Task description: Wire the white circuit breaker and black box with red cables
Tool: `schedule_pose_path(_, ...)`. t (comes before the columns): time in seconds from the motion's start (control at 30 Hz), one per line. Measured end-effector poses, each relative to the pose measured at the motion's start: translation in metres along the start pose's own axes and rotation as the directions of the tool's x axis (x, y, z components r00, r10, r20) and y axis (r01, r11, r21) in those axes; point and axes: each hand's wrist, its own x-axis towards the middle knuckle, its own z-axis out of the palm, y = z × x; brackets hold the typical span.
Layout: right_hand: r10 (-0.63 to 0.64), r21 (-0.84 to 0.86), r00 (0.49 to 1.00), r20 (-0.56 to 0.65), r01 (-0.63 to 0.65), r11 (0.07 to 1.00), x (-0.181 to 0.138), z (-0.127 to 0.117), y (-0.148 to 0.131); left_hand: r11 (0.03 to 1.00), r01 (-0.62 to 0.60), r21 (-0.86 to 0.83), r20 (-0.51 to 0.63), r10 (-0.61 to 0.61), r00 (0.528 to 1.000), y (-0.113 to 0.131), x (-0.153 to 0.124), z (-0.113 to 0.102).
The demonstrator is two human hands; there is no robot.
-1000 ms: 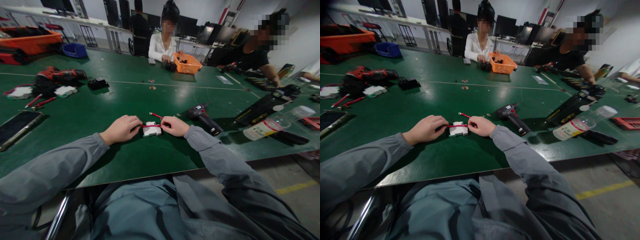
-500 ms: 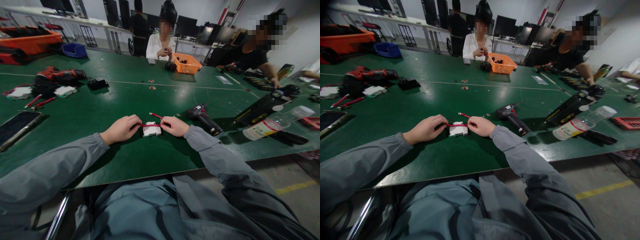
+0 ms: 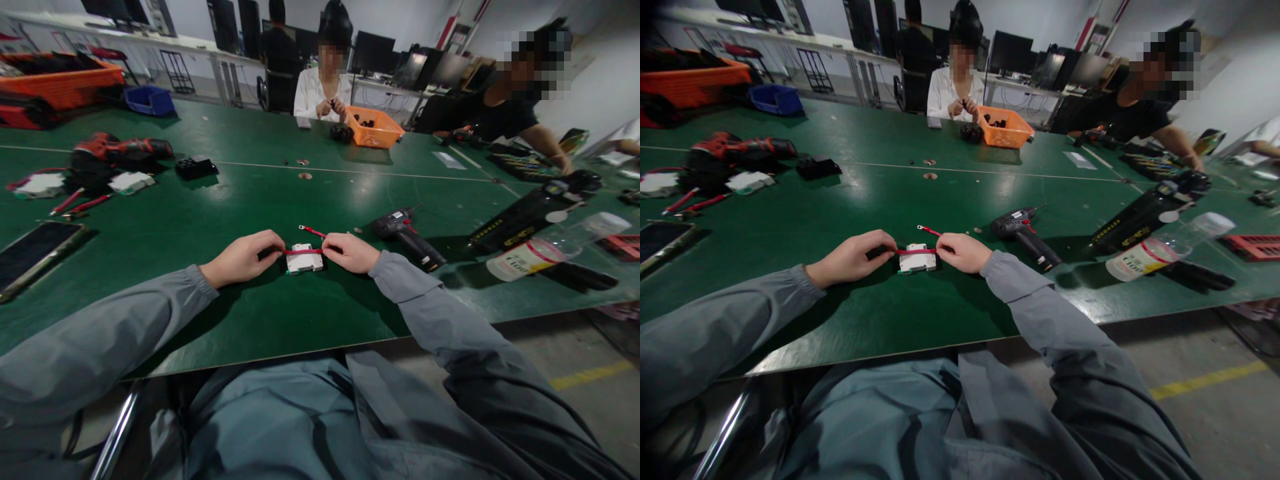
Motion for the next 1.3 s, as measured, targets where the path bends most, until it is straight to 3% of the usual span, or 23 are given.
schedule_pose_path(0.8, 0.002, 0.012, 1.0, -0.005, -0.002, 1.0, 0.0009, 0.0008, 0.0017, 0.995, 0.002, -0.1, 0.062, 0.004, 0.998, -0.0021, 0.0003, -0.0015)
schedule_pose_path(1.3, -0.004, 0.017, 1.0, -0.007, 0.004, 1.0, 0.0004, -0.0007, 0.0014, 0.991, 0.067, -0.117, 0.052, -0.061, 0.997, -0.0014, 0.0003, -0.0013)
